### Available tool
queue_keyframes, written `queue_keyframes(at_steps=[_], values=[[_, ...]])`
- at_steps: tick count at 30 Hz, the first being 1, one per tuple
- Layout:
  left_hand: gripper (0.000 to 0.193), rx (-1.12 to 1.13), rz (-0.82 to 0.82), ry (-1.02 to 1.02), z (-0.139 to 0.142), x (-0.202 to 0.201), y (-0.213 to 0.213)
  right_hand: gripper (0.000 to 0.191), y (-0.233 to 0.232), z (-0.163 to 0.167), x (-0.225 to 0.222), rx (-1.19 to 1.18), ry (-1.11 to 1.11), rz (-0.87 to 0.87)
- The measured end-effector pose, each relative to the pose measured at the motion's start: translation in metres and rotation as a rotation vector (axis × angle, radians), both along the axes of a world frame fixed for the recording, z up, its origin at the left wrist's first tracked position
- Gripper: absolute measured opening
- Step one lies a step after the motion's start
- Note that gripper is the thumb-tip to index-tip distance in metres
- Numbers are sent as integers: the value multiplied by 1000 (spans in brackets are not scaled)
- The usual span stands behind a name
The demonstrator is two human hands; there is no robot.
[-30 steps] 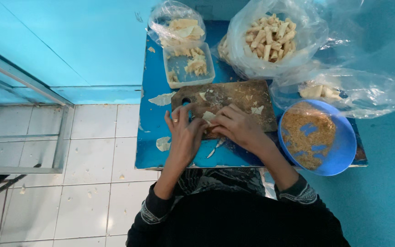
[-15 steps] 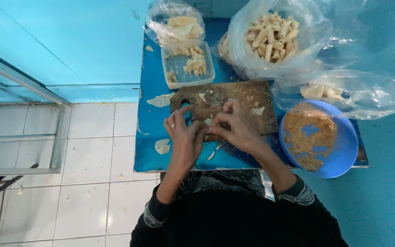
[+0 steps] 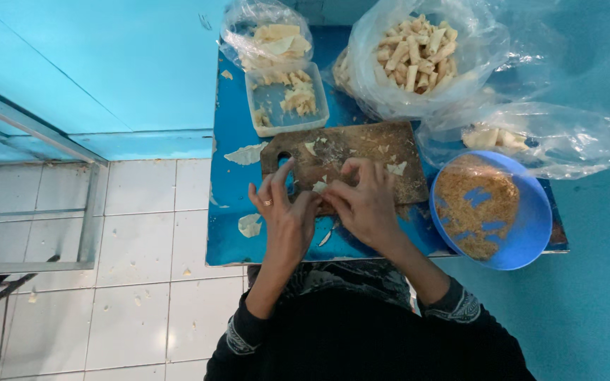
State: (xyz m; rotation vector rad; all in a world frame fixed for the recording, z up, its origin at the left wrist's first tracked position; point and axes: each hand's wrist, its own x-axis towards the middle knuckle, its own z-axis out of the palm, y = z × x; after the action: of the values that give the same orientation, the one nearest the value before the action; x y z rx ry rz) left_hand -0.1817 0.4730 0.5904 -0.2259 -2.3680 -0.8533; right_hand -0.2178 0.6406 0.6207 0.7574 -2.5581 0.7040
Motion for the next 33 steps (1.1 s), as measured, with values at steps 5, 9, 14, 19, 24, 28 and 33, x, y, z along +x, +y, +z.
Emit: queue_keyframes(at_steps=[5, 9, 14, 19, 24, 28, 33], values=[[6, -133, 56, -36, -2, 4, -1, 17, -6, -3, 0, -71, -104, -15], [9, -101, 67, -61, -1, 15, -5, 12, -11, -2, 4, 122, 28, 3], [28, 7, 215, -5, 3, 41, -22, 15, -24, -3, -1, 244, 91, -39], [22, -2, 350, -11, 5, 73, -57, 21, -35, -2, -11, 308, 231, -71], [17, -7, 429, -128, 5, 99, -95, 28, -15, 18, -15, 170, -44, 41], [27, 22, 302, -243, 3, 108, -112, 22, -18, 26, 4, 168, -56, 183], [24, 49, 223, -308, 2, 101, -108, 17, -8, 52, 3, -227, -279, 161]])
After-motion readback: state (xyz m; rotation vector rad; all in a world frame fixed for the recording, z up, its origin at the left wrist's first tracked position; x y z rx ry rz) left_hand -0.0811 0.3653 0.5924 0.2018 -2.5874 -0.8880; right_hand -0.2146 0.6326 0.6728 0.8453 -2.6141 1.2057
